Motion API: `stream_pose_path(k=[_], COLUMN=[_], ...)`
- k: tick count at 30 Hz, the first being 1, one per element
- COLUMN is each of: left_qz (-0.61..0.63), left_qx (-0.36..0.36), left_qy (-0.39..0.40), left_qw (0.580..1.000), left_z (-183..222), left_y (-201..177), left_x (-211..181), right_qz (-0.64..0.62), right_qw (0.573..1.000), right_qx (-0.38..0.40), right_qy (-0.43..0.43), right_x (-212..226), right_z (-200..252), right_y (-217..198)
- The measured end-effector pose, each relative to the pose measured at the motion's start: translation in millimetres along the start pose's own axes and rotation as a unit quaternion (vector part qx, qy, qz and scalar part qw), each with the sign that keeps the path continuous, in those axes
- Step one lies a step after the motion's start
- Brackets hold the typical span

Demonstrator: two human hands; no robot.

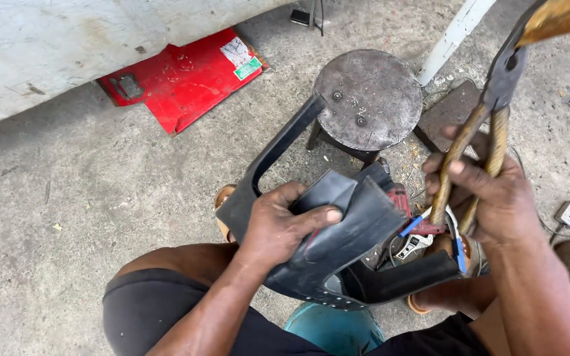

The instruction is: Fitting a red plastic reflector into a black plastic housing by scraping off excess material and using pliers for adjustment.

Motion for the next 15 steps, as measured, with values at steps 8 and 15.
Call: stream_pose_path(k=[8, 15], left_qz=[0.229, 0.195], left_qx=[-0.095, -0.004], left_qy=[0.026, -0.026], left_qw=[0.968, 0.98], left_z=[-3, 3], left_y=[-51, -45], left_x=[-62, -124], right_qz=[0.051, -0.071], right_qw=[0.996, 0.983], right_qx=[0.035, 0.153], right_qy=[-0.07, -0.079], right_x=[9, 47], right_z=[22, 41], right_y=[11, -49])
Point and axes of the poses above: each hand's wrist, its own z-axis away from the middle knuckle, its own y-axis out of the palm, x = y × z, the point moved 5 cm from there along -z, towards the middle knuckle, and after that the axes turned 12 degrees about y, right-handed, at the moved point
